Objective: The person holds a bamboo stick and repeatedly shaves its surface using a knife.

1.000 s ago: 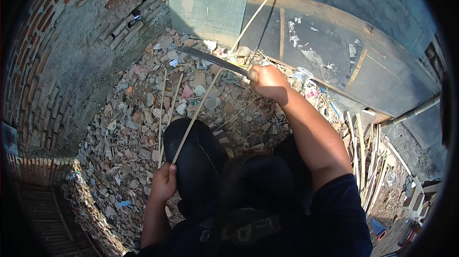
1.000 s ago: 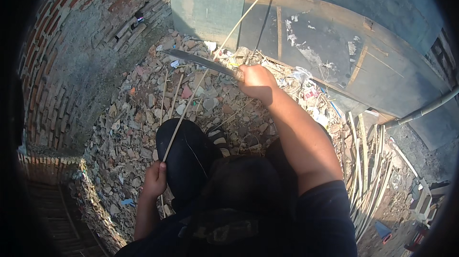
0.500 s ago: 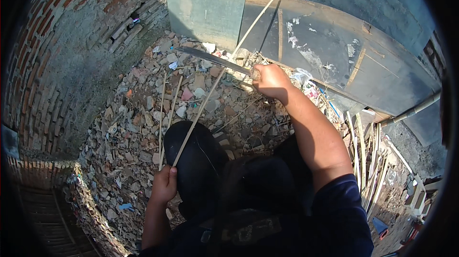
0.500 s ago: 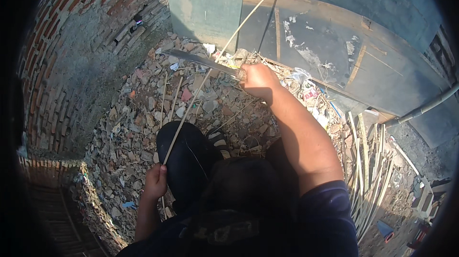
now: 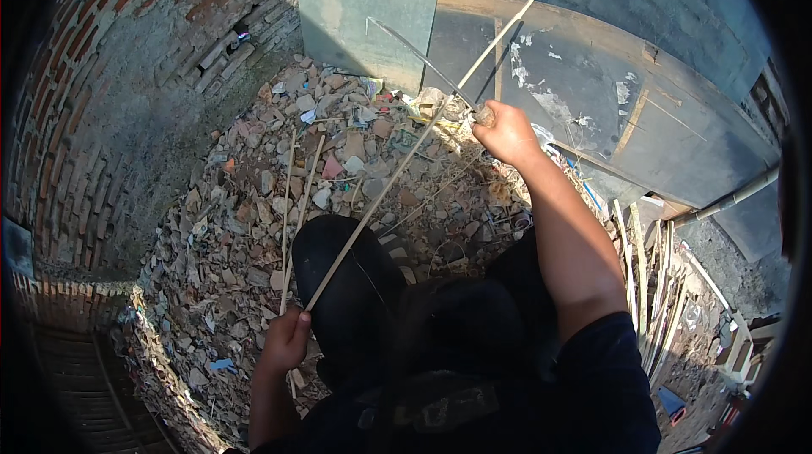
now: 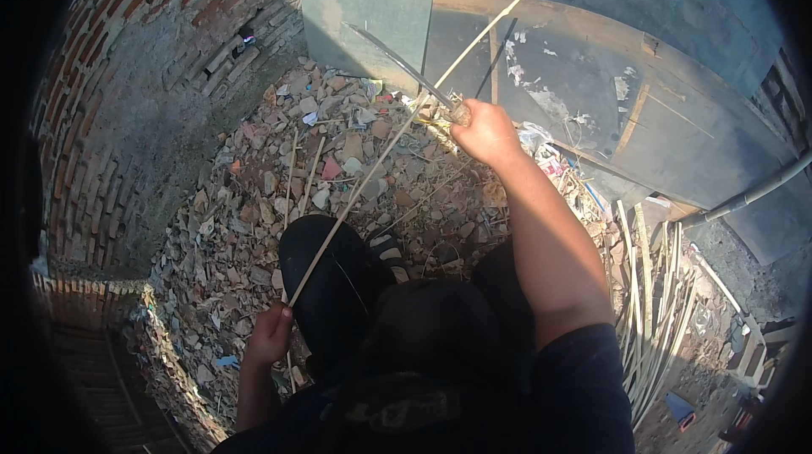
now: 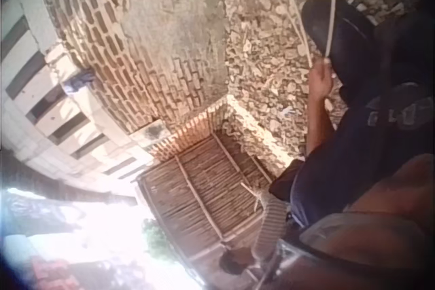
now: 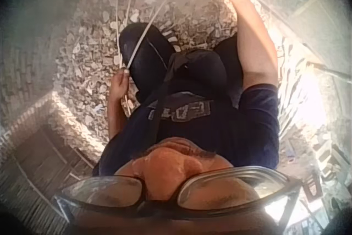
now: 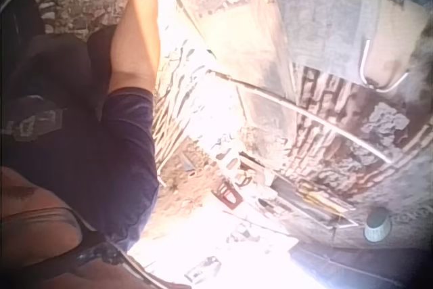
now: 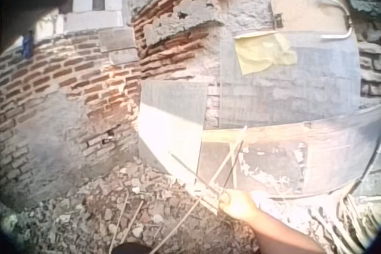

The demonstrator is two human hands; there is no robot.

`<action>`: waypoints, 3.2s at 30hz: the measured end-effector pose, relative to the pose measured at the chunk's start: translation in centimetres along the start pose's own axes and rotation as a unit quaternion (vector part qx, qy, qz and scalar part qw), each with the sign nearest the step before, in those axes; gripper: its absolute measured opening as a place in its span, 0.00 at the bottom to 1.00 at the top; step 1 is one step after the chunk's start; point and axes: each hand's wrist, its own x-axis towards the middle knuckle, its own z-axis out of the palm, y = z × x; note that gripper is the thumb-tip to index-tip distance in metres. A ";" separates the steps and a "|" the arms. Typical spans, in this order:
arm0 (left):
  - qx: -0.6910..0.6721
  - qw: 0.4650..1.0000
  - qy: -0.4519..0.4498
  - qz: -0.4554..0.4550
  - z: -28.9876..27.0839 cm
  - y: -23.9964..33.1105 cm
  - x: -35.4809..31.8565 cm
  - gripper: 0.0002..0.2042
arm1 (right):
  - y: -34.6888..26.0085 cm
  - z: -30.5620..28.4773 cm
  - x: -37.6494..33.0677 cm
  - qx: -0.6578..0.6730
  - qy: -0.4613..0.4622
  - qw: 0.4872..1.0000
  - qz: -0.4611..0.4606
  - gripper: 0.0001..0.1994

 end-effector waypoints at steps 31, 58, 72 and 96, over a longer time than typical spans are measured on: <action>0.000 1.000 0.011 -0.014 1.6 -0.5 -1.5 0.18 | -3.6 3.5 -2.2 -0.043 -0.152 0.978 -0.136 0.17; 0.069 0.997 0.022 0.004 1.3 -0.7 -1.5 0.15 | -4.6 3.1 -3.4 -0.139 -0.175 0.957 -0.184 0.15; 0.114 0.993 0.015 -0.005 0.5 -0.5 -1.5 0.14 | -4.4 3.2 -3.5 -0.171 -0.183 0.949 -0.193 0.16; 0.067 0.996 0.054 0.029 2.0 -1.3 -1.0 0.15 | -4.7 2.2 -3.3 -0.148 -0.174 0.954 -0.195 0.15</action>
